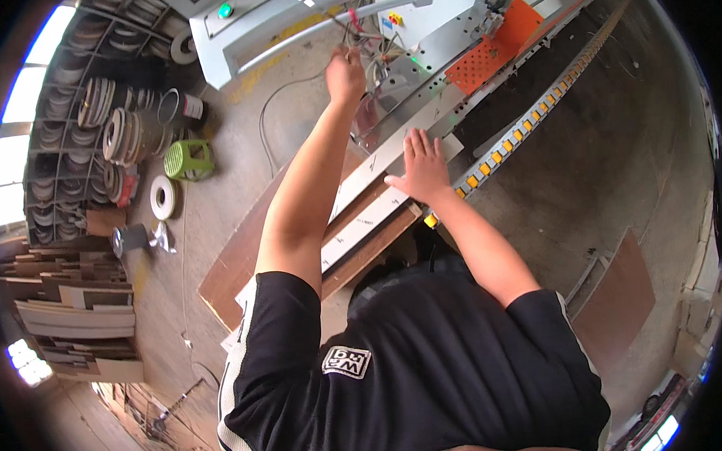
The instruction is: The person places long wood strips into a processing machine and later uses a handheld tool to apply glue to several strips positioned on a table.
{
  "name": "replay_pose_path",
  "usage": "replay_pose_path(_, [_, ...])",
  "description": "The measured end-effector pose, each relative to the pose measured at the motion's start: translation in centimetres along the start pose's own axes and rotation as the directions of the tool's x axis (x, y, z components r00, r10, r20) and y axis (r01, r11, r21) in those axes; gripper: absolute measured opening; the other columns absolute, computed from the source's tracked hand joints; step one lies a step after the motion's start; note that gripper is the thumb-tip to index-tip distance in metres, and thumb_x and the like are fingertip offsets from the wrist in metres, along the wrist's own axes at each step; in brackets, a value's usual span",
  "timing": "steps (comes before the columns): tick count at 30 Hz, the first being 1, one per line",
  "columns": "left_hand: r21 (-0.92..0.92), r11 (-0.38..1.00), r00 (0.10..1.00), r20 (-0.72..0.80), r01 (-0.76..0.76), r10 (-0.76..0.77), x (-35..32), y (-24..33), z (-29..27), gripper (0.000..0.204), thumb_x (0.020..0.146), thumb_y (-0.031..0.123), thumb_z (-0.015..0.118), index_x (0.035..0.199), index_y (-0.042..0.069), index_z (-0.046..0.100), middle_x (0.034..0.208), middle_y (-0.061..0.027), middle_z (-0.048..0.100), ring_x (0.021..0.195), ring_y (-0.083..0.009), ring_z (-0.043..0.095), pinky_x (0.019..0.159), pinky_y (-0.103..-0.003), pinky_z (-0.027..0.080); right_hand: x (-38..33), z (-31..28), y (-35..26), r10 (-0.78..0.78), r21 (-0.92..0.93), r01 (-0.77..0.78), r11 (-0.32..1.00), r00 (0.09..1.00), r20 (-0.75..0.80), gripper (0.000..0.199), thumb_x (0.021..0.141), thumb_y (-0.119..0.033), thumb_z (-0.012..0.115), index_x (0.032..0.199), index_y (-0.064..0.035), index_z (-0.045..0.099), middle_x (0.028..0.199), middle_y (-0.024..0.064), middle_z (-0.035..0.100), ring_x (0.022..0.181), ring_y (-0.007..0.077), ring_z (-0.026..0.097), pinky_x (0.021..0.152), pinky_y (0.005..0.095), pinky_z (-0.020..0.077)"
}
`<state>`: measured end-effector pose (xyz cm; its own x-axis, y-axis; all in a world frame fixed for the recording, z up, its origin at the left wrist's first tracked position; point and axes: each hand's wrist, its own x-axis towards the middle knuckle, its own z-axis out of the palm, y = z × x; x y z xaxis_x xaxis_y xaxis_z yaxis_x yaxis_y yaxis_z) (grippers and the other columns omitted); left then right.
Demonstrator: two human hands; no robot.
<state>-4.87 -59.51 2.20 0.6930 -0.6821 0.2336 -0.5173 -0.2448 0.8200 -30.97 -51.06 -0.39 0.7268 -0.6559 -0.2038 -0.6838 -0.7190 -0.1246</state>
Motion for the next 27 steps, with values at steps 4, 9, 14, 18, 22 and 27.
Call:
replay_pose_path(4, [-0.200, 0.979, 0.998, -0.057, 0.021, -0.033, -8.9, 0.5, -3.5, 0.034, 0.097, 0.021, 0.065, 0.124, 0.002, 0.062, 0.108, -0.0223, 0.072, 0.097, -0.0372, 0.071, 0.087, -0.046, 0.055, 1.8, -0.7, -0.1, 0.019, -0.089, -0.018, 0.996, 1.000, 0.005, 0.110, 0.087, -0.073, 0.062, 0.158, 0.0048, 0.033, 0.169, 0.0217, 0.027, 0.159, 0.0344, 0.022, 0.127, 0.0570, 0.0194])
replay_pose_path(9, [-0.193, 0.972, 0.991, 0.027, 0.137, -0.135, -27.3, -1.5, -13.2, 0.019, 0.099, 0.016, 0.069, 0.114, 0.004, 0.068, 0.095, -0.0136, 0.072, 0.081, -0.0237, 0.069, 0.075, -0.034, 0.055, 1.9, -2.3, -1.9, 0.036, -0.172, -0.028, 0.985, 0.998, 0.042, 0.100, 0.087, -0.069, 0.065, 0.155, 0.0003, 0.041, 0.165, 0.0233, 0.036, 0.156, 0.0341, 0.030, 0.125, 0.0591, 0.0214])
replay_pose_path(14, [-0.056, 0.881, 0.855, -0.221, 0.469, -0.469, -40.4, -8.9, -25.4, 0.015, 0.099, 0.019, 0.071, 0.109, 0.008, 0.075, 0.098, -0.0090, 0.075, 0.086, -0.0207, 0.072, 0.074, -0.033, 0.056, 0.8, -0.4, -4.4, -0.002, -0.126, 0.008, 0.992, 0.999, 0.049, 0.098, 0.087, -0.070, 0.065, 0.153, -0.0003, 0.044, 0.162, 0.0279, 0.037, 0.154, 0.0366, 0.032, 0.126, 0.0563, 0.0212])
replay_pose_path(18, [0.193, 0.749, 0.693, -0.573, 0.634, -0.439, -45.0, -13.9, -34.8, 0.018, 0.097, 0.024, 0.072, 0.106, 0.008, 0.074, 0.092, -0.0094, 0.073, 0.082, -0.0246, 0.070, 0.074, -0.038, 0.055, 1.0, -0.6, -5.2, 0.021, -0.182, -0.001, 0.983, 0.994, 0.110, 0.107, 0.086, -0.077, 0.060, 0.154, 0.0034, 0.043, 0.163, 0.0288, 0.035, 0.155, 0.0384, 0.030, 0.125, 0.0555, 0.0226])
replay_pose_path(22, [0.456, 0.608, 0.728, -0.602, 0.650, -0.327, -47.0, -16.9, -39.5, 0.024, 0.092, 0.028, 0.077, 0.111, 0.014, 0.074, 0.108, -0.0018, 0.069, 0.104, -0.0238, 0.065, 0.084, -0.039, 0.054, 1.7, -1.0, -5.8, 0.014, -0.203, 0.017, 0.979, 0.988, 0.151, 0.111, 0.084, -0.080, 0.061, 0.154, 0.0042, 0.043, 0.162, 0.0292, 0.036, 0.155, 0.0392, 0.030, 0.125, 0.0554, 0.0247])
replay_pose_path(27, [0.562, 0.600, 0.800, -0.545, 0.569, -0.249, -47.0, -18.7, -40.9, 0.025, 0.090, 0.032, 0.078, 0.110, 0.017, 0.075, 0.104, -0.0014, 0.068, 0.100, -0.0255, 0.064, 0.084, -0.041, 0.054, 1.8, -0.8, -5.9, 0.025, -0.207, 0.008, 0.978, 0.987, 0.158, 0.114, 0.081, -0.080, 0.064, 0.155, 0.0043, 0.041, 0.162, 0.0301, 0.035, 0.154, 0.0397, 0.030, 0.124, 0.0548, 0.0282])
